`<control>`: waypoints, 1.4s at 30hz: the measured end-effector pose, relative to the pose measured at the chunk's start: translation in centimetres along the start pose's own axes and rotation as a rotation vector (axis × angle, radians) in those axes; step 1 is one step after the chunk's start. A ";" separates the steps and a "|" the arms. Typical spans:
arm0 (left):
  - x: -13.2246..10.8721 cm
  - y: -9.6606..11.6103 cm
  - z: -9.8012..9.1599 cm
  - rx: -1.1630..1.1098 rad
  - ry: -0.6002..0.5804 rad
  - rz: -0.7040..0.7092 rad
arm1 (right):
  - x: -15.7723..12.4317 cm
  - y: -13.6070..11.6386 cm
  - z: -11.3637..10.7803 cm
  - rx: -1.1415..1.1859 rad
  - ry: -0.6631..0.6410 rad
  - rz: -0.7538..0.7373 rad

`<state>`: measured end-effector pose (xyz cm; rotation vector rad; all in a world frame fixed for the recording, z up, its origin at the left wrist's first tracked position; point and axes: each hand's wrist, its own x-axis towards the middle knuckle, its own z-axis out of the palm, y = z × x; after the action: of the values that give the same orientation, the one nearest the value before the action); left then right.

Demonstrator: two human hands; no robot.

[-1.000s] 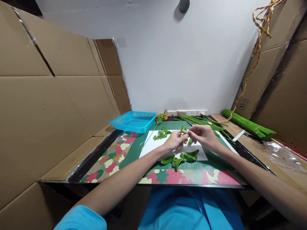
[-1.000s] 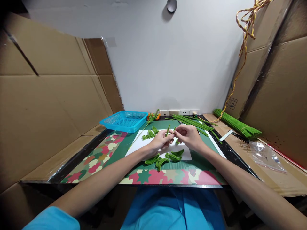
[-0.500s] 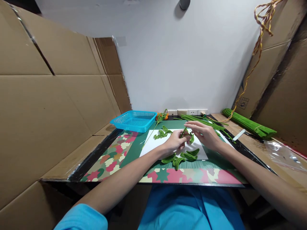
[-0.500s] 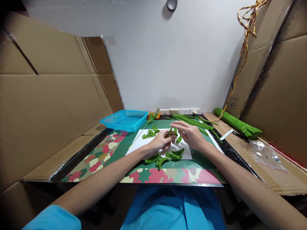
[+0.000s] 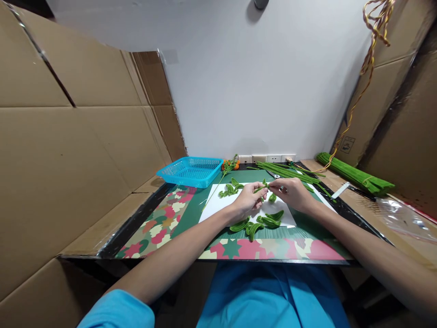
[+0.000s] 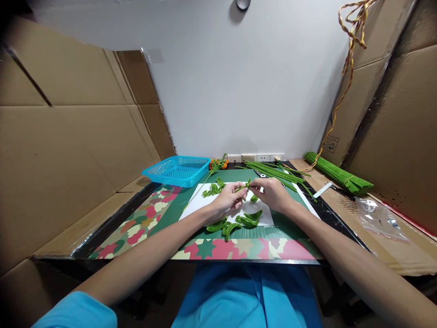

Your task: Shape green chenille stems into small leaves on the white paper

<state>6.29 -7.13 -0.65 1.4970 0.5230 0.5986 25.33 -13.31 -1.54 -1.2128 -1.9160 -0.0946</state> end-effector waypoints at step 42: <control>0.3 -0.1 -0.3 -0.087 0.017 0.046 | -0.7 -0.9 1.6 -0.081 0.151 -0.014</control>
<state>6.35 -6.74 -0.70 1.4261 0.4709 0.6625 23.79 -13.49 -2.75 -1.2108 -1.8042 -0.2658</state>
